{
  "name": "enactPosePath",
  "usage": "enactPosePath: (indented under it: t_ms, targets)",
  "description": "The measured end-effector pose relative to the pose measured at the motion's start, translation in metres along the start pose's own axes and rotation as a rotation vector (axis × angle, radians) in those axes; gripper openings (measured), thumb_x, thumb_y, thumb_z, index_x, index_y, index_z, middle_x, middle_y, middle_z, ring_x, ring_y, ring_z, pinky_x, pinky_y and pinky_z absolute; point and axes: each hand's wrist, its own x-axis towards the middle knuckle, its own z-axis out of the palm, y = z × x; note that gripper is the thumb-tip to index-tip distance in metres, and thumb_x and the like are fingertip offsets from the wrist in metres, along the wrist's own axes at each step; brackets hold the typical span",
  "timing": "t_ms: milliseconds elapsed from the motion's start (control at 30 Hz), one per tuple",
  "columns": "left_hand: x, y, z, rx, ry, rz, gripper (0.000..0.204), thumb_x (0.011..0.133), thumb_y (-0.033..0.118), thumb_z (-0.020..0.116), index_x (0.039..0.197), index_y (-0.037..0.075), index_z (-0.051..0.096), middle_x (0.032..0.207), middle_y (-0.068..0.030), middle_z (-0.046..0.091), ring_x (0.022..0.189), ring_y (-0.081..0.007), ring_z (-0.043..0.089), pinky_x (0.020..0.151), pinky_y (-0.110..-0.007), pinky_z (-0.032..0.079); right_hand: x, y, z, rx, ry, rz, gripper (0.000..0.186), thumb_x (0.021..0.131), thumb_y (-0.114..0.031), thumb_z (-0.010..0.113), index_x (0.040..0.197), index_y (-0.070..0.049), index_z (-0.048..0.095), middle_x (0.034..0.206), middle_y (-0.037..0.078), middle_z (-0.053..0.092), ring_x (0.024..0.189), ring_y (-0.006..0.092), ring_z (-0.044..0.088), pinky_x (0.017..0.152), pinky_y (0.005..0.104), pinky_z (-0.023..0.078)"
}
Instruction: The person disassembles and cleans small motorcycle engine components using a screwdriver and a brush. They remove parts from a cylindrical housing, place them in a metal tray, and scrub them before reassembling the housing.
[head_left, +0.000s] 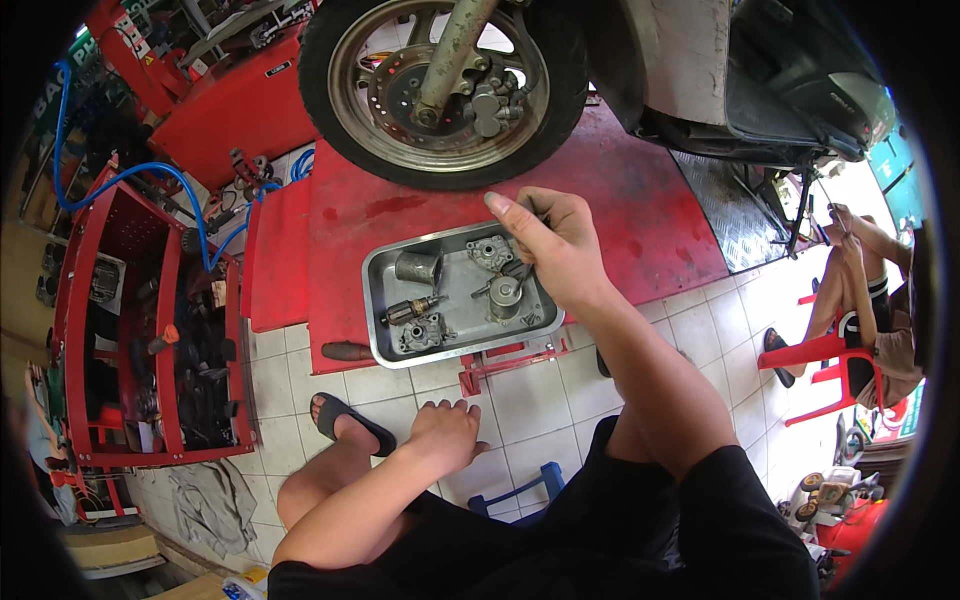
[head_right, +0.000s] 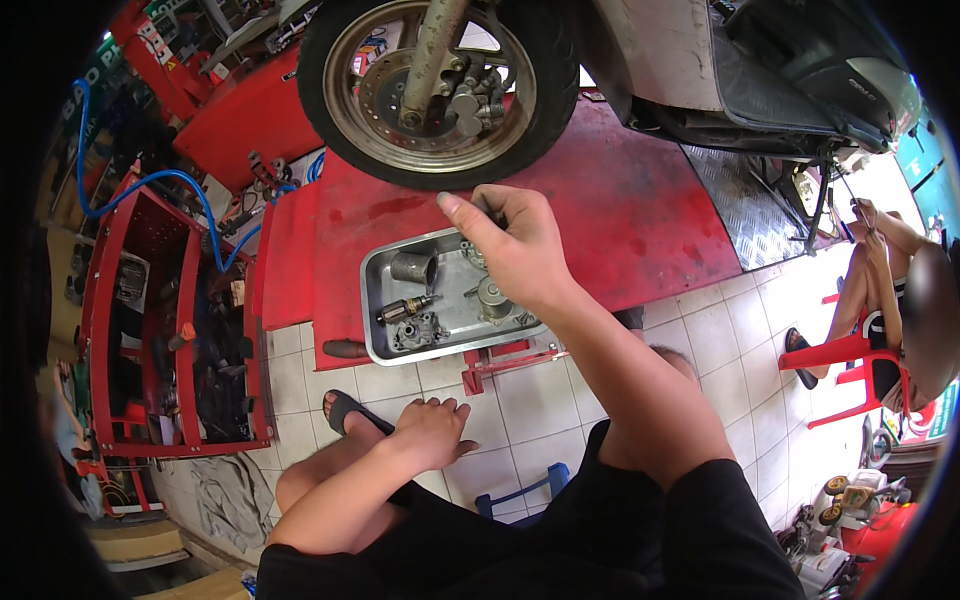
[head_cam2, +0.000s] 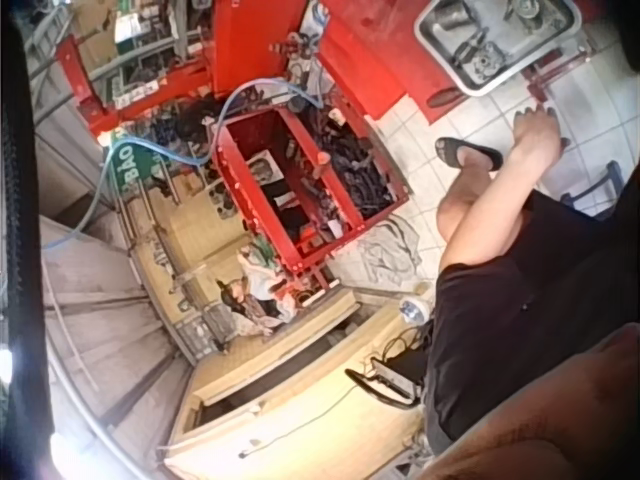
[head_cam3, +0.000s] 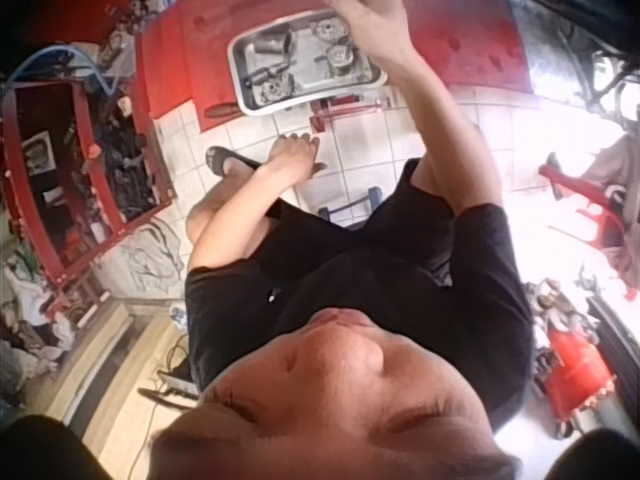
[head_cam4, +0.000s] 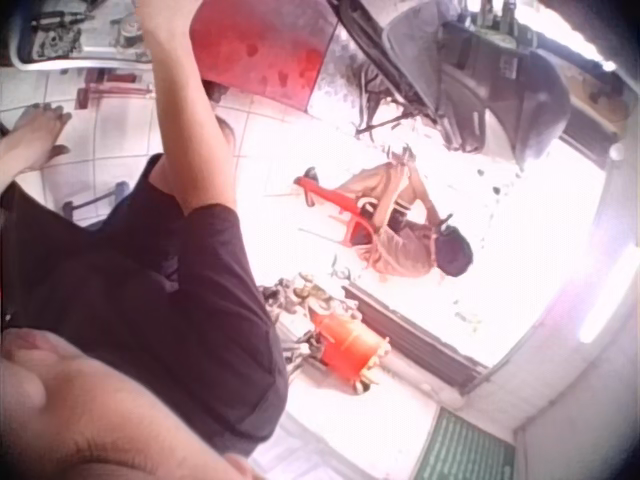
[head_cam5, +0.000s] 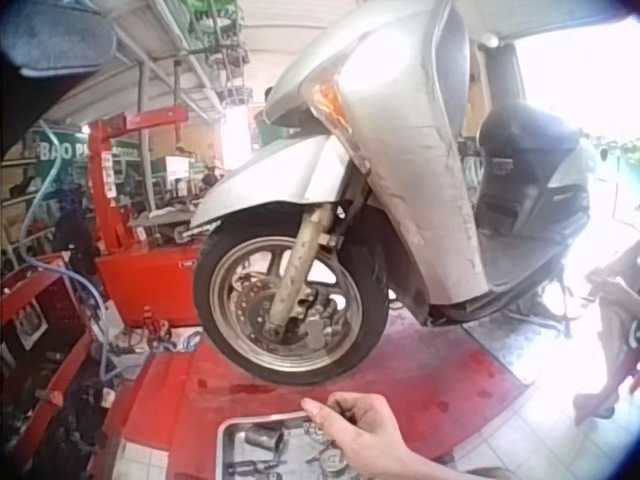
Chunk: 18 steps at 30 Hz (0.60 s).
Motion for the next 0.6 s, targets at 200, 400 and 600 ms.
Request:
enactPosePath:
  t_ms: [200, 400, 600]
  targets:
    - [0.002, 0.001, 0.0, 0.004, -0.004, 0.004, 0.058, 0.093, 0.052, 0.063, 0.122, 0.001, 0.059, 0.112, -0.0152, 0.067, 0.106, -0.0315, 0.067, 0.09, -0.043, 0.053, -0.002, -0.006, 0.007, -0.076, 0.014, -0.071, 0.048, 0.096, -0.03, 0.07, 0.061, -0.003, 0.051, 0.057, -0.006, 0.039, 0.058, 0.0048, 0.034, 0.05, 0.0294, 0.026]
    - [0.002, 0.001, -0.001, 0.0, -0.02, -0.008, 0.058, 0.094, 0.052, 0.063, 0.122, 0.002, 0.059, 0.113, -0.0152, 0.067, 0.108, -0.0317, 0.067, 0.091, -0.043, 0.053, -0.003, -0.002, 0.01, -0.073, 0.012, -0.078, 0.048, 0.095, -0.031, 0.071, 0.062, -0.002, 0.053, 0.056, -0.005, 0.041, 0.057, 0.0053, 0.034, 0.05, 0.0294, 0.027]
    - [0.0, -0.001, 0.0, -0.006, -0.021, -0.016, 0.059, 0.094, 0.052, 0.063, 0.122, 0.001, 0.059, 0.113, -0.0153, 0.067, 0.108, -0.0319, 0.067, 0.091, -0.043, 0.053, 0.001, 0.0, 0.012, -0.107, -0.007, -0.04, 0.046, 0.094, -0.033, 0.071, 0.065, 0.0, 0.057, 0.057, -0.004, 0.044, 0.058, 0.0059, 0.037, 0.051, 0.0299, 0.03]
